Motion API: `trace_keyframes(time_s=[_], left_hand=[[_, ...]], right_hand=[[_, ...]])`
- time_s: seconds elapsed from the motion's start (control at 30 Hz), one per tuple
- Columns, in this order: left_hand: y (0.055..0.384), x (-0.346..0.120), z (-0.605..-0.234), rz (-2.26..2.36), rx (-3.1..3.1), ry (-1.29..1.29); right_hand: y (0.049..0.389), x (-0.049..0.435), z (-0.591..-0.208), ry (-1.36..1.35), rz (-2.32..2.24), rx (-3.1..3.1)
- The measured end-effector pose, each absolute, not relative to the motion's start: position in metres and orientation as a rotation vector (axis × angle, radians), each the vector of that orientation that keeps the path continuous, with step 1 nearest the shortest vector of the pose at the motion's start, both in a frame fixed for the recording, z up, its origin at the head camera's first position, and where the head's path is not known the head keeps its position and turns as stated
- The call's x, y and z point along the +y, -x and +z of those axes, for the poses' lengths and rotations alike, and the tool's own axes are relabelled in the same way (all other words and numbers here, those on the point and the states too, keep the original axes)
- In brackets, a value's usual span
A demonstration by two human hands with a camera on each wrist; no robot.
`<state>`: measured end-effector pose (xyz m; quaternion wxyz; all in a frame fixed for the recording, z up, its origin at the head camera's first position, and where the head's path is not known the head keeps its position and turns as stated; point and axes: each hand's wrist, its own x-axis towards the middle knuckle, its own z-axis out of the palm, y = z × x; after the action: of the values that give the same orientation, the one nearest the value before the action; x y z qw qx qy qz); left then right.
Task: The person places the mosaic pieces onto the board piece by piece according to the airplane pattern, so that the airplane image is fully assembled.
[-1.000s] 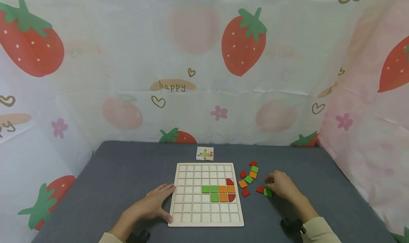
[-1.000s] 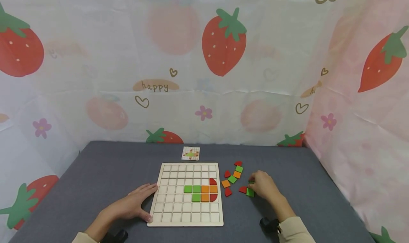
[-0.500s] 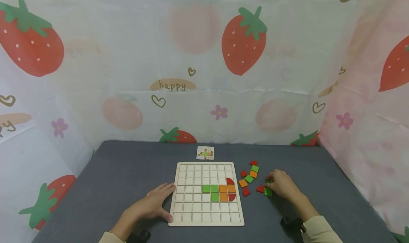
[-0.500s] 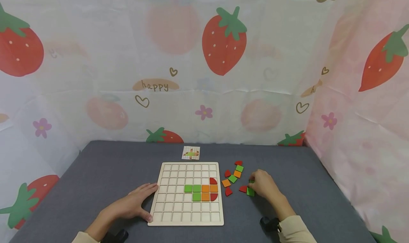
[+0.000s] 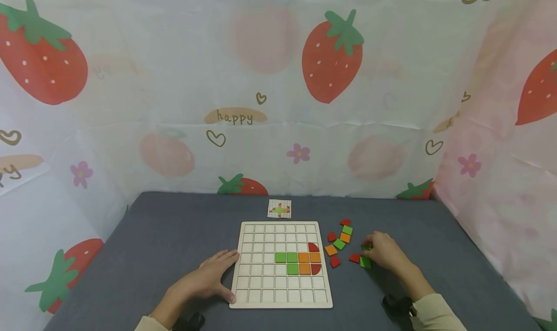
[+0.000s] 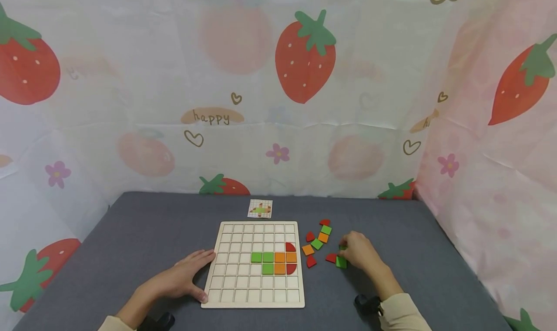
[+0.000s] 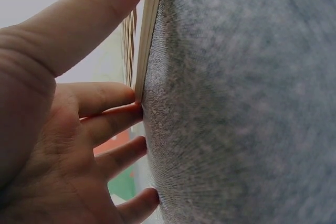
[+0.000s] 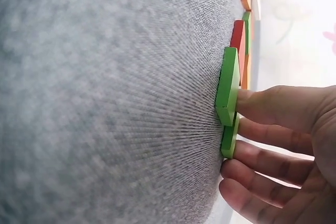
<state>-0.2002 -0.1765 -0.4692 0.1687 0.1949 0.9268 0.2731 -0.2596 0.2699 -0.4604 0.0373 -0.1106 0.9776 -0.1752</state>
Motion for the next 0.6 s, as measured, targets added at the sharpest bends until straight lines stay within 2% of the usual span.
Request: trace_keyframes(time_s=[0.6], left_hand=[[0.2002, -0.175, -0.4696, 0.79, 2.639, -0.556]], right_hand=[[0.2549, 0.2635, -0.4595, 0.388, -0.627, 3.035]])
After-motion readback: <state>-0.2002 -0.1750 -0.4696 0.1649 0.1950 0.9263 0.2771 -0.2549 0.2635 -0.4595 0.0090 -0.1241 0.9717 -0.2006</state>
